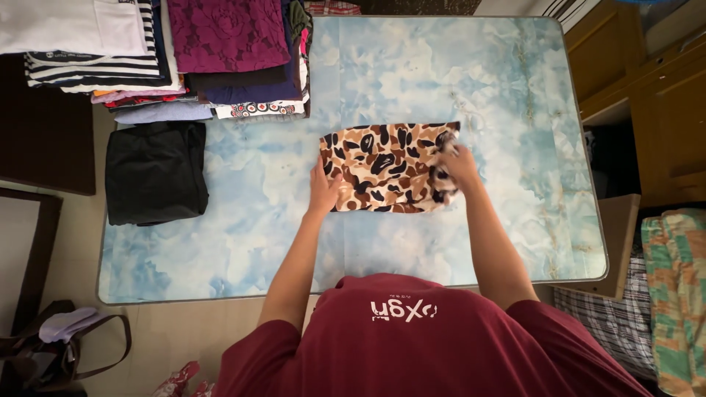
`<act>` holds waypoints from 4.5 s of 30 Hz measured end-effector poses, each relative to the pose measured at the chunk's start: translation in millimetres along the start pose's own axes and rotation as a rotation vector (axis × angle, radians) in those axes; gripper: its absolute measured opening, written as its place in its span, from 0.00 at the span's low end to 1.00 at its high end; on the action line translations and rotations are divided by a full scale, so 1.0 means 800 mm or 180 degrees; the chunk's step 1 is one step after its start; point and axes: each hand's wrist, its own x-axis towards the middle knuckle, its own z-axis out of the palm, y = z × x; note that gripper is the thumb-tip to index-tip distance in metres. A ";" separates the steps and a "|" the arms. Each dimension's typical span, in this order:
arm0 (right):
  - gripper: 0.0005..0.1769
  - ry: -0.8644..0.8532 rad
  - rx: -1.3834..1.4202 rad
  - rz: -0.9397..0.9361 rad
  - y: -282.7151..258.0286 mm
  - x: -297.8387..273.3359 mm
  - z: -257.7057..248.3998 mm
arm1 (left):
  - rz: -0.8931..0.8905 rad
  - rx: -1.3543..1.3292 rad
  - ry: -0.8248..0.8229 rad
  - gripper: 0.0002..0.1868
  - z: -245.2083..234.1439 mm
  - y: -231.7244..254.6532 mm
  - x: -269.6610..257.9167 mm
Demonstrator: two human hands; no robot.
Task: Folding various pieces of clothing, including leggings and patterned pants, on a table.
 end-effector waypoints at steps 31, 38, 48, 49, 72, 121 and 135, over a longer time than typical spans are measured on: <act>0.27 -0.1249 0.0601 0.0514 -0.048 -0.172 0.112 | 0.0838 0.1213 -0.1369 0.59 0.026 0.109 0.163; 0.25 -0.1302 -0.0367 -0.0109 -0.069 -0.089 -0.001 | -0.0600 0.0027 -0.2662 0.50 0.025 0.103 0.179; 0.18 -0.0260 -0.0717 -0.1848 -0.194 -0.071 -0.106 | 0.0827 -0.2094 -0.1645 0.15 -0.068 0.202 0.178; 0.18 0.0012 -0.1153 -0.2321 -0.184 -0.072 -0.100 | 0.1096 -0.1774 -0.1215 0.13 -0.086 0.222 0.165; 0.42 -0.0257 0.0238 0.0373 0.012 -0.011 0.051 | -0.1016 -0.0555 0.0106 0.54 0.142 0.092 0.077; 0.40 -0.0747 -0.1528 -0.2390 -0.353 -0.382 0.655 | -0.0824 0.1537 0.1431 0.29 -0.557 -0.240 -0.038; 0.24 -0.0888 0.0120 -0.1363 -0.268 -0.310 0.450 | -0.0319 0.0810 0.0423 0.37 -0.306 -0.127 0.000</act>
